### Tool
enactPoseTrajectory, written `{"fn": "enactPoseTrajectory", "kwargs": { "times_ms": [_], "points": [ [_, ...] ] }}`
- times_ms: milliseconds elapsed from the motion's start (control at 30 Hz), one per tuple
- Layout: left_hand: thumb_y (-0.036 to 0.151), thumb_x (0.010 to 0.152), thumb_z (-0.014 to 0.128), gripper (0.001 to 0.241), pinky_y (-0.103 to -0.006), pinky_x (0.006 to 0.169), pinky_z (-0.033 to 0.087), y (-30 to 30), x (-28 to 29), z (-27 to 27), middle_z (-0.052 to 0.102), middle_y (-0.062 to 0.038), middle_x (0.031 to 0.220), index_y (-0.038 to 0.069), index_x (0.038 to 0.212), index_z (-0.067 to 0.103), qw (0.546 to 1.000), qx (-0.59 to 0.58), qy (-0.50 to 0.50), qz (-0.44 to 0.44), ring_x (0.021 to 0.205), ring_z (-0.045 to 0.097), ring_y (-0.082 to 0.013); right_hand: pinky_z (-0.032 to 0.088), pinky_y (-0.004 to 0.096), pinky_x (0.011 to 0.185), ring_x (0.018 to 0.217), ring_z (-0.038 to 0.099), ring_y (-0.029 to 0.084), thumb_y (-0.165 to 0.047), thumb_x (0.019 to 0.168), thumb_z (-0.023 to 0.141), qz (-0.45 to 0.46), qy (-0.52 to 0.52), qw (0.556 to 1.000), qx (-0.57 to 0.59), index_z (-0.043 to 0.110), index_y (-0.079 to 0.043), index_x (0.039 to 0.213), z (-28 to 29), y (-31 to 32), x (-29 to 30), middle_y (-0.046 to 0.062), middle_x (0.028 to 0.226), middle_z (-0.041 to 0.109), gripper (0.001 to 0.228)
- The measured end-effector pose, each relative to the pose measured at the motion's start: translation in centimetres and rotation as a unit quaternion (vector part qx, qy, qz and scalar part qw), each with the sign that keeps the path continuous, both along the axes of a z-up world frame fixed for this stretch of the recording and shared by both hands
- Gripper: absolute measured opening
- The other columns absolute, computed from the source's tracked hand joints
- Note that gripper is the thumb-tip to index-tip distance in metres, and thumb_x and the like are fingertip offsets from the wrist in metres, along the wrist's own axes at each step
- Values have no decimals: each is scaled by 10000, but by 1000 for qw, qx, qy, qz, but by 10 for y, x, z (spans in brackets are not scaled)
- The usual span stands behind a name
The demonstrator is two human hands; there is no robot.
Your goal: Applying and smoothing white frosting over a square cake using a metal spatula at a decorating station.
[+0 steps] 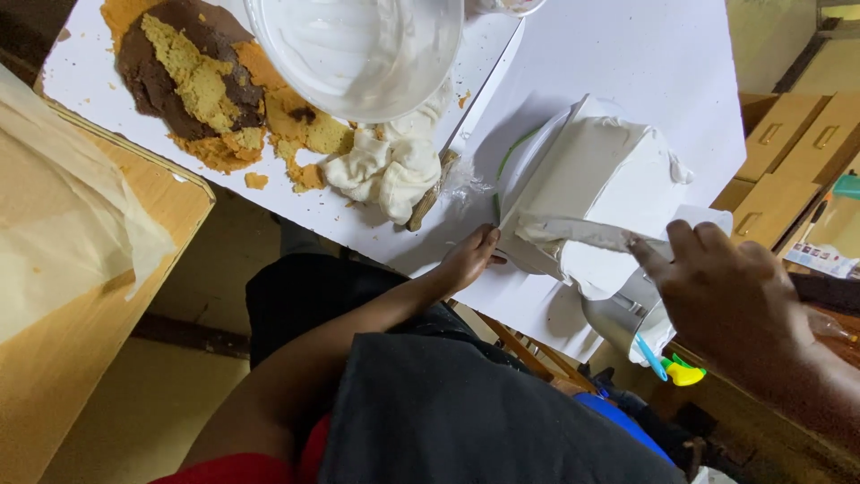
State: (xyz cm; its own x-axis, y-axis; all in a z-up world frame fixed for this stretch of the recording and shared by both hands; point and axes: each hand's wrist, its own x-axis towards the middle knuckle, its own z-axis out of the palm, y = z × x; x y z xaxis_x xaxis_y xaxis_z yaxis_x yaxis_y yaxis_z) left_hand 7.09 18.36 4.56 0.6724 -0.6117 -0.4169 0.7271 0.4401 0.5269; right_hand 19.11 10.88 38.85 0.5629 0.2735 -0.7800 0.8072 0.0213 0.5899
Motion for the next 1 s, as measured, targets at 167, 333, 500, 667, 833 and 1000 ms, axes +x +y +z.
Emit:
{"fn": "enactPoseTrajectory", "kwargs": {
  "times_ms": [167,333,500,667,833,1000],
  "points": [
    [436,1076,323,434,-445,1022,614,0,-5,-2,524,-76,959,75,1245,493,999,-17,-39,30,947,646,-210,423,139,606,724,507,-6,-375,1207,539,145,-119,980,66,674,-404,1323,0,-27,40,-184,852,584,180],
    [516,1054,300,455,-495,1047,477,21,1,16,597,-75,1140,149,1258,475,999,-11,-9,-40,1201,713,-303,474,163,622,799,612,63,-324,1096,681,52,-138,984,98,700,-413,1504,-9,-61,84,-65,943,660,418],
    [506,1101,416,618,-570,1125,368,36,15,2,414,-326,1470,35,1496,349,994,-88,-38,-43,1365,435,-456,512,145,507,640,591,23,-337,1110,521,-2,-88,996,20,565,-421,1541,21,-65,66,-83,890,656,441],
    [426,1048,359,461,-402,984,538,13,26,1,669,-153,1184,92,1335,497,996,-26,88,18,1095,685,-279,551,127,393,482,572,-21,-360,1125,362,-46,-52,996,-55,429,-438,1579,0,29,8,-105,837,653,466],
    [465,1036,381,475,-416,950,505,22,35,12,700,-122,1236,142,1353,529,993,19,120,4,1063,719,-265,648,242,607,786,698,88,-355,1050,448,-94,-34,995,-5,433,-399,1547,0,32,2,-51,1005,678,499],
    [428,1047,365,443,-402,985,573,35,23,20,705,-153,1129,65,1233,539,998,9,50,39,1055,709,-266,425,263,678,799,499,123,-220,1158,645,-61,-160,965,200,710,-329,1525,-4,-101,44,-45,1002,523,388]
  ]
}}
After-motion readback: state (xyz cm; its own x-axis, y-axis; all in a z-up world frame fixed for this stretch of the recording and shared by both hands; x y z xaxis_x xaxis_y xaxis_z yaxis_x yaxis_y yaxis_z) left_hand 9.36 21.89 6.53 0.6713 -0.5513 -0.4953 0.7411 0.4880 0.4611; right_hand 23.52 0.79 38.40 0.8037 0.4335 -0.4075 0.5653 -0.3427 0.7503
